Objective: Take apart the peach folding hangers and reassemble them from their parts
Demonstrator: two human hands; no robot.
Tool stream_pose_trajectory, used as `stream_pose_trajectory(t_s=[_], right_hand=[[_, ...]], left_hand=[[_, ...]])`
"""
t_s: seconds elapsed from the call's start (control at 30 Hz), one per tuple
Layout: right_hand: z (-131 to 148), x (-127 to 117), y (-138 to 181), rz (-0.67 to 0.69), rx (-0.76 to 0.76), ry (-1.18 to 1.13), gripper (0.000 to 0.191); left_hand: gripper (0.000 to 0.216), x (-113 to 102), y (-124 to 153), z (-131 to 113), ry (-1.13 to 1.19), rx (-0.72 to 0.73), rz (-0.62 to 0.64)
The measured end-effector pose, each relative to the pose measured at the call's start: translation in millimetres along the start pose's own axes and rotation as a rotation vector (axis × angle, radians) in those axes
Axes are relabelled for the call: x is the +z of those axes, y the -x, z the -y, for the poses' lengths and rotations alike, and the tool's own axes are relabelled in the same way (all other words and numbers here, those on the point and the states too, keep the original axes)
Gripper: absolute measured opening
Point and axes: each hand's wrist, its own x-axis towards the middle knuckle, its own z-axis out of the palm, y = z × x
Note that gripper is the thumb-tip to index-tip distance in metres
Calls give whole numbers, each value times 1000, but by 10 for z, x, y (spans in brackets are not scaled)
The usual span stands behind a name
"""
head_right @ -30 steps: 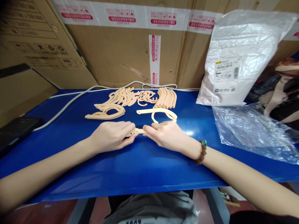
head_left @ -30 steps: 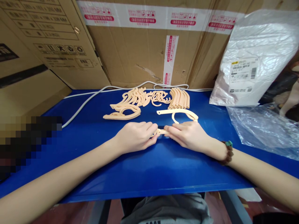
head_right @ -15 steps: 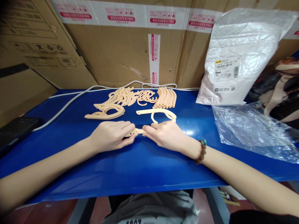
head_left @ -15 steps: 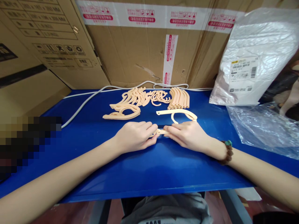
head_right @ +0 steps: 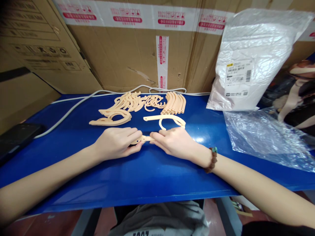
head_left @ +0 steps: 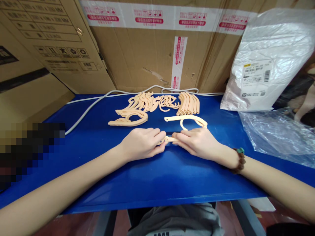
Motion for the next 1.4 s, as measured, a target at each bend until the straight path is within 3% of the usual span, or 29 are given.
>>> stream_pose_trajectory(t_s=[0.63,0.87,1.23,1.4], right_hand=[[-9,5,3,17,-1,10,42],[-58,-18,-20,103,-108,-1,43],[1,0,8,79,31,21,41],[4,-8,10,36,9,47,39]], left_hand=[[27,17,5,-4,-7,14,-20],[32,47,25,28,110,124,22],[32,35,4,-4,-8,22,34],[31,32,4,-23,47,-20,54]])
